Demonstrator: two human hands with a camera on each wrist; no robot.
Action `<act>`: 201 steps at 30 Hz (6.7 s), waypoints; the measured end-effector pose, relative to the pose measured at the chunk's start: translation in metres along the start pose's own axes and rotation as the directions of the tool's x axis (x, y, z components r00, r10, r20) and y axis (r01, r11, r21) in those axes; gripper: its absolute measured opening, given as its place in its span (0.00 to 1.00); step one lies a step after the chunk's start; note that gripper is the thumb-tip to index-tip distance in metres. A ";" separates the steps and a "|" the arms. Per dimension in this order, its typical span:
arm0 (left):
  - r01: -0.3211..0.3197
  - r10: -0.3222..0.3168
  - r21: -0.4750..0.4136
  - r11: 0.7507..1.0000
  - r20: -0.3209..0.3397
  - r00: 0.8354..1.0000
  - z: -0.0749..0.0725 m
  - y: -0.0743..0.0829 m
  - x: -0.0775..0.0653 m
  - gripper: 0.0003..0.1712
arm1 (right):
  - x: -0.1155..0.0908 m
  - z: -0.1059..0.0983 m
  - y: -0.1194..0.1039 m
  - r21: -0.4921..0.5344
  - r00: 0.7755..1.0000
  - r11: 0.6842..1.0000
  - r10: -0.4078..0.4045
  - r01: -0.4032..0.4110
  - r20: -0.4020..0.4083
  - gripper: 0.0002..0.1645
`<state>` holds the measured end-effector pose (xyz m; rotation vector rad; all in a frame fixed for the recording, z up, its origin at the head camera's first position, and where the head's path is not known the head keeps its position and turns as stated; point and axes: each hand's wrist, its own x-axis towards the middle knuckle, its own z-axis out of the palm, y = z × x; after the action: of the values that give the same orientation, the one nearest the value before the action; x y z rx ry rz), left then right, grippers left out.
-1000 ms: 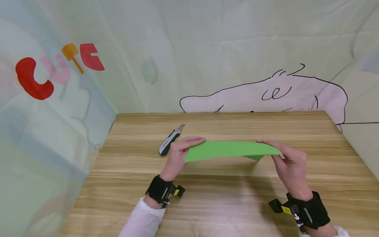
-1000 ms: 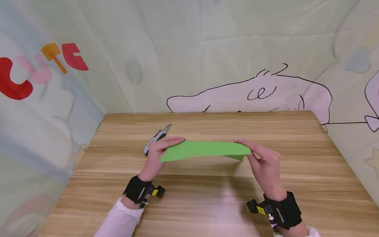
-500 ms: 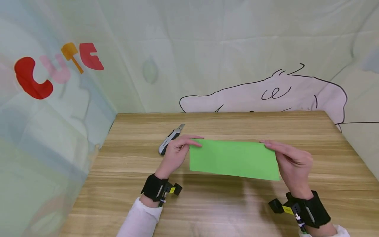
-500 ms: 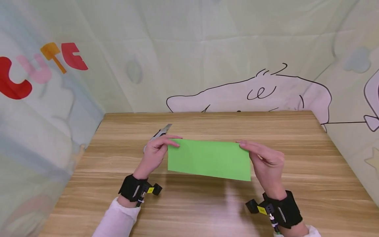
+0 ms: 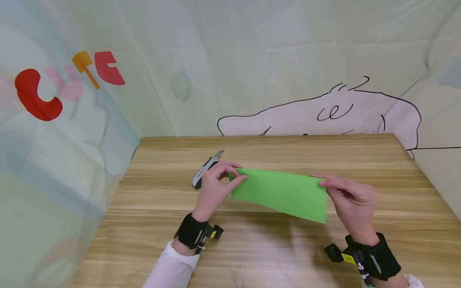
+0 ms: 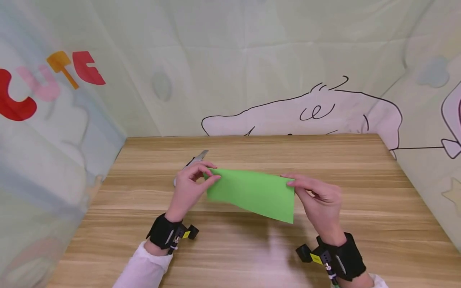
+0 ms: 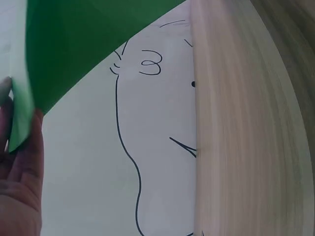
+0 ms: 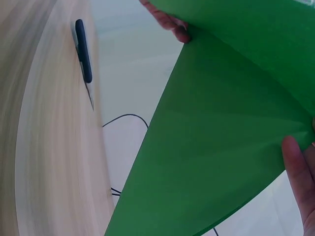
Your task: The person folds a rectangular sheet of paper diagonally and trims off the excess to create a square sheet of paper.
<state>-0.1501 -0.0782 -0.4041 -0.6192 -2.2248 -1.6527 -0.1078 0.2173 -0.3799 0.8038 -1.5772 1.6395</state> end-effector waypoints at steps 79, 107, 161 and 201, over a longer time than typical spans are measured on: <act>-0.207 0.112 0.424 0.881 0.238 0.965 0.008 -0.022 -0.001 0.23 | -0.020 0.010 0.036 -0.626 0.936 0.758 0.059 0.185 0.348 0.24; -0.319 0.272 0.379 0.869 0.173 0.947 -0.007 -0.022 0.002 0.09 | -0.014 -0.007 0.034 -0.684 0.921 0.722 0.190 0.104 0.340 0.19; -0.334 0.179 0.543 0.771 0.319 0.931 0.000 -0.013 0.001 0.12 | -0.008 0.005 0.015 -0.540 0.954 0.840 0.201 -0.052 0.221 0.20; -0.313 0.030 0.447 0.838 0.536 0.844 0.035 -0.003 -0.014 0.20 | -0.016 0.033 0.009 -0.317 0.915 0.948 0.116 0.013 0.386 0.19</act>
<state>-0.1388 -0.0472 -0.4234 -1.1661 -2.7115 -0.7672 -0.1080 0.1837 -0.3964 0.9718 -2.0987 1.2568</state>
